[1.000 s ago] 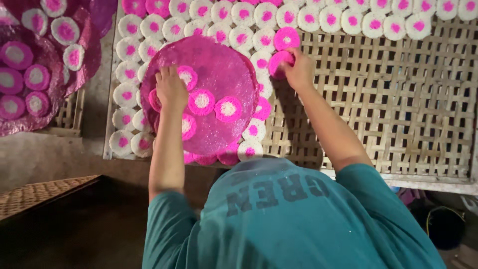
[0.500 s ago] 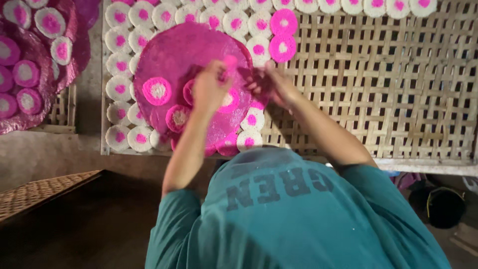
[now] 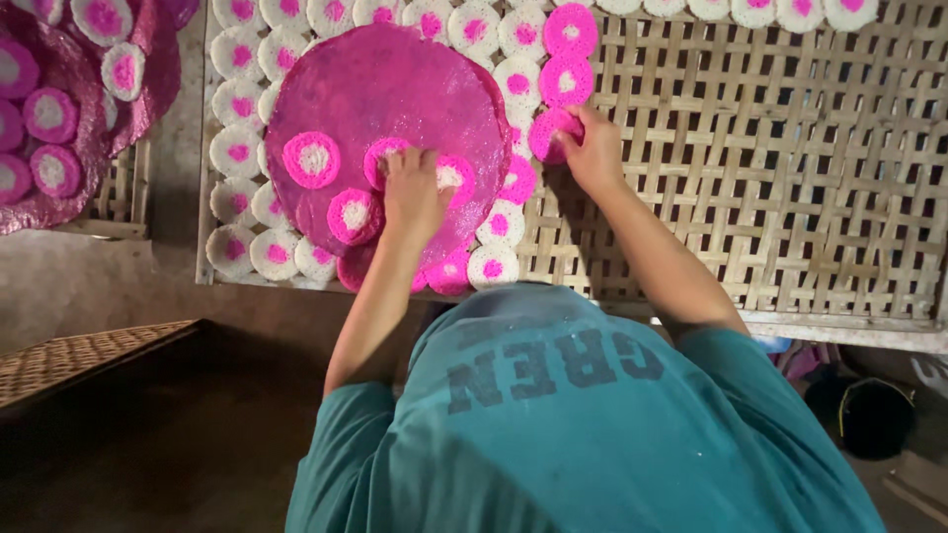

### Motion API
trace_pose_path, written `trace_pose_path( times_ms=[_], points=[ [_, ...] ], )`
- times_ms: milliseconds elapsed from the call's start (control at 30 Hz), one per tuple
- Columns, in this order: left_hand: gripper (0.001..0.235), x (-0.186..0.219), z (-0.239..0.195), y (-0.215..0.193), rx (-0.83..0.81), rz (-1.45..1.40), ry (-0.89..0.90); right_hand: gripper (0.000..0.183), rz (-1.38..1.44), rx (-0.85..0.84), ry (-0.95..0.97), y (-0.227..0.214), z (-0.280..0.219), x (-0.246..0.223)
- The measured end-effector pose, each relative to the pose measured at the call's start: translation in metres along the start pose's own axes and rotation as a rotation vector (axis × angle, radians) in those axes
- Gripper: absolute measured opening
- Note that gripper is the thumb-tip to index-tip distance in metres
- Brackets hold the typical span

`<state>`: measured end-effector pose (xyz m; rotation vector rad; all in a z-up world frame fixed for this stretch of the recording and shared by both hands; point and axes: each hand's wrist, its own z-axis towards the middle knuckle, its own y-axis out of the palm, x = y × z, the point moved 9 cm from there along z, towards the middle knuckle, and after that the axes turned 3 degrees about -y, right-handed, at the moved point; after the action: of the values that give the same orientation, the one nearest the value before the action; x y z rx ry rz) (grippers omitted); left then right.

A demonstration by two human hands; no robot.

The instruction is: The person arranges pink and white circular decorative items on a woven tray. They pick up the circles from a pile and place them in neat rows on the tray, occasionally adjusting their positions.

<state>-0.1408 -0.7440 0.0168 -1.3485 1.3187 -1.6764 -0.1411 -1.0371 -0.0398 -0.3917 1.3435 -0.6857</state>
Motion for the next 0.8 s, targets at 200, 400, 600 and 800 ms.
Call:
trace_pose_path(
  times_ms=[200,400,600,800],
  points=[
    [0.036,-0.010,0.005,-0.011,-0.011,-0.078,0.000,0.047,-0.154,0.174,-0.252,-0.033,0.003,-0.057],
    [0.022,0.024,-0.012,-0.006,-0.372,-0.274,-0.188,0.018,0.428,-0.351,0.141,0.032,-0.051,-0.066],
    [0.036,0.070,-0.028,-0.027,-0.117,-0.414,0.133,0.053,1.465,-0.285,0.852,0.071,-0.121,-0.039],
    [0.056,-0.063,0.019,-0.023,0.229,0.050,-0.098,0.037,0.166,-0.186,0.278,0.013,-0.077,-0.004]
  ],
)
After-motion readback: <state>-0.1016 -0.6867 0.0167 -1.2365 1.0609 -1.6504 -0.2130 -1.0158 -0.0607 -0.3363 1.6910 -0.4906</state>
